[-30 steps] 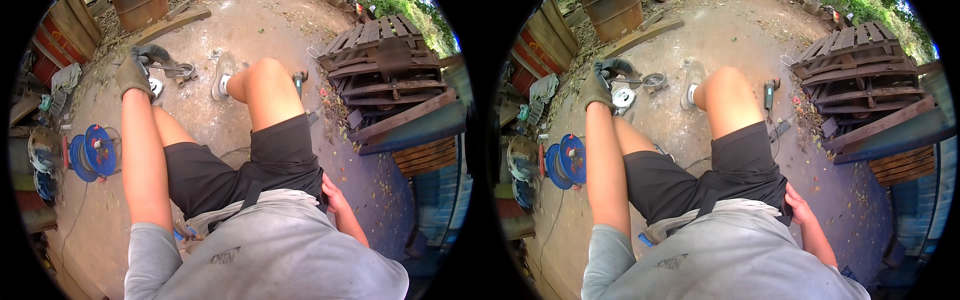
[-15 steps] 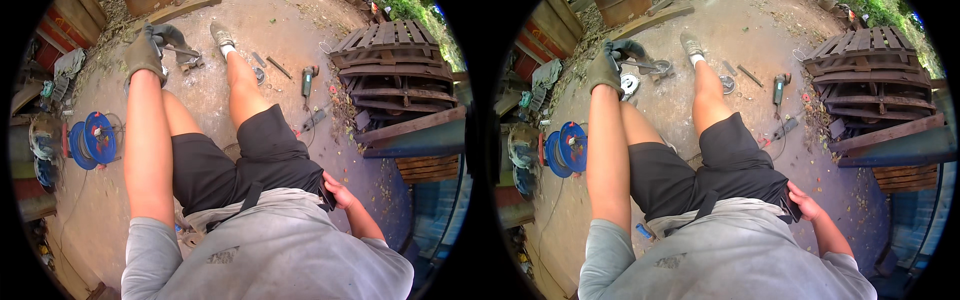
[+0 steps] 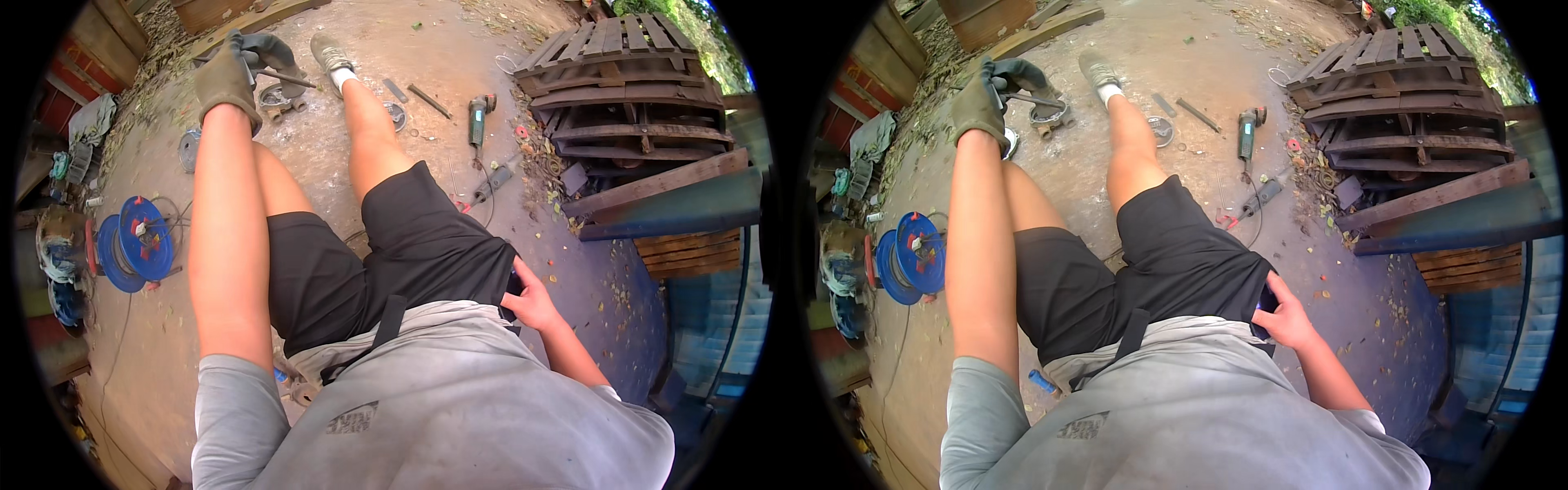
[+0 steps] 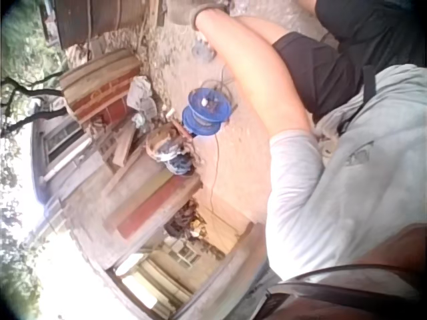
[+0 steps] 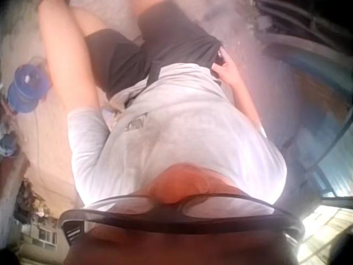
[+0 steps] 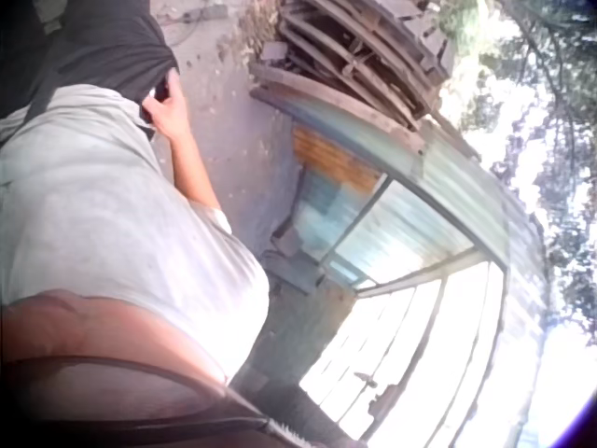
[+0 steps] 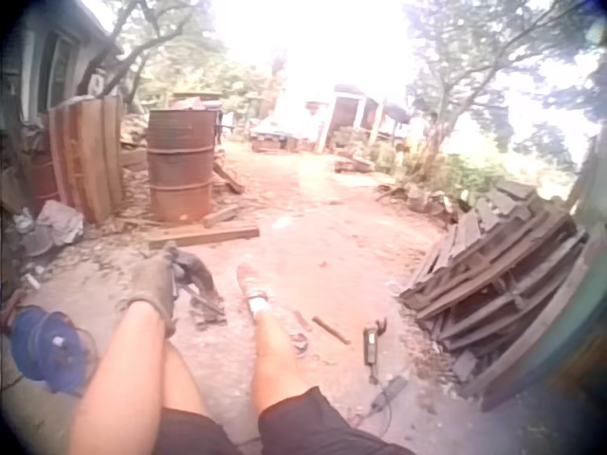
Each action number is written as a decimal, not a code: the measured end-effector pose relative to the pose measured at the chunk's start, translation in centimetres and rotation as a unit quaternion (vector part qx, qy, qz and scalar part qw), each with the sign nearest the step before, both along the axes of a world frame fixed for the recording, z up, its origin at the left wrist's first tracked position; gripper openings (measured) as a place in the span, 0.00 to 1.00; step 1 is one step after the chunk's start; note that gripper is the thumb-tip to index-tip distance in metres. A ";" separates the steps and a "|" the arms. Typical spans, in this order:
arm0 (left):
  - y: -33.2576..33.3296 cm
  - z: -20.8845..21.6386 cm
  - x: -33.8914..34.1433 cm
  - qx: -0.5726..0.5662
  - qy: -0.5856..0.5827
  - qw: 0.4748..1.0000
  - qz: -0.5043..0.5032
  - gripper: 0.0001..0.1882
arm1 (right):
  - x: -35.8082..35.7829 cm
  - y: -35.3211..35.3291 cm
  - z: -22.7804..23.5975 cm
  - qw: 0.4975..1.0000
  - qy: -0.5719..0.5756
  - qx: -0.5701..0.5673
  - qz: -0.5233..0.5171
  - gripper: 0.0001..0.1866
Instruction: The person sits on the ground and uses a metal file to smooth the edges of a small, square metal plate. They hold the plate with a gloved left hand and file it with their right hand, occasionally rotating the piece to work on different sides.
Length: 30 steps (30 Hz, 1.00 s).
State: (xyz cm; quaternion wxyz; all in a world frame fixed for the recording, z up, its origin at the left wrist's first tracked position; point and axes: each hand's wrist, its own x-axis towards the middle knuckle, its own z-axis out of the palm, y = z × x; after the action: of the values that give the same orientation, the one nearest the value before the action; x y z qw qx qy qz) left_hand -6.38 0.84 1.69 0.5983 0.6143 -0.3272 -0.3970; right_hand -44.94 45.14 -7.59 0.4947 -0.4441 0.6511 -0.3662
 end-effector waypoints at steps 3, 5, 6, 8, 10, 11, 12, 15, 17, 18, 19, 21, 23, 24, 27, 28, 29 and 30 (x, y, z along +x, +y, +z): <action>-1.1 -1.1 -0.4 -0.027 0.052 0.998 0.009 0.21 | -0.3 0.5 0.7 0.986 0.129 0.074 0.069 0.41; -2.4 -2.5 -0.2 -0.039 0.060 0.997 -0.004 0.21 | -0.3 0.1 1.8 0.969 0.162 0.160 0.095 0.41; -2.7 -2.7 -0.7 -0.037 0.059 0.997 -0.010 0.21 | -0.6 0.1 1.7 0.964 0.199 0.128 0.122 0.42; -2.8 -2.9 -0.8 -0.044 0.091 0.995 -0.008 0.22 | -0.5 -1.9 4.4 0.948 0.133 0.254 0.135 0.40; -2.2 -2.1 -0.9 -0.023 0.054 0.998 -0.010 0.22 | -0.6 -3.6 7.5 0.914 0.068 0.376 0.139 0.37; -1.8 -1.8 -1.0 -0.011 0.036 0.999 -0.013 0.22 | -0.7 -3.5 7.5 0.923 0.043 0.357 0.139 0.36; -1.6 -1.3 -1.0 -0.015 0.039 0.999 -0.010 0.22 | -0.7 -3.5 7.4 0.931 0.017 0.336 0.143 0.35; -1.6 -1.4 -1.2 -0.035 0.057 0.998 -0.011 0.22 | -0.8 -1.9 1.3 0.989 0.037 0.097 0.109 0.34; -1.8 -2.1 -1.0 -0.058 0.069 0.996 -0.011 0.22 | -1.8 -1.6 -2.3 0.988 0.090 0.005 0.122 0.36; -1.6 -1.7 -1.1 -0.045 0.055 0.997 -0.009 0.22 | -2.1 -2.1 -2.2 0.981 0.123 0.021 0.147 0.38; -1.3 -1.2 -1.3 -0.033 0.042 0.999 -0.007 0.21 | -2.5 -2.2 -1.8 0.976 0.121 0.096 0.154 0.40; -1.3 -1.1 -0.7 -0.019 0.037 0.999 -0.008 0.18 | -2.2 -4.0 1.3 0.938 0.084 0.296 0.158 0.43; -2.3 -2.0 -0.2 -0.021 0.064 0.997 -0.024 0.14 | -2.1 -4.3 4.7 0.902 0.046 0.407 0.136 0.47; -2.1 -2.0 -0.3 -0.030 0.077 0.996 -0.027 0.14 | -2.1 -4.0 5.4 0.905 0.042 0.401 0.135 0.48; -1.7 -1.7 -1.1 -0.037 0.053 0.997 -0.037 0.14 | -2.9 -3.2 5.8 0.933 0.028 0.340 0.119 0.48; -1.5 -1.5 -1.4 -0.025 0.040 0.998 -0.038 0.14 | -3.0 -2.9 5.3 0.939 0.023 0.324 0.110 0.48; -1.3 -1.2 -1.6 -0.014 0.028 0.999 -0.039 0.15 | -3.1 -2.6 4.9 0.946 0.018 0.308 0.101 0.49; -1.2 -0.9 -1.7 -0.004 0.014 0.999 -0.039 0.15 | -2.9 -2.3 4.5 0.941 0.029 0.321 0.098 0.48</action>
State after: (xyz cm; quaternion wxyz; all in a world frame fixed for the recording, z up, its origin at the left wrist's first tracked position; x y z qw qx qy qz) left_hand -8.06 -0.36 0.78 0.5893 0.5930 -0.3442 -0.4272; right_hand -47.86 42.82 -3.12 0.6251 -0.3337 0.7017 -0.0741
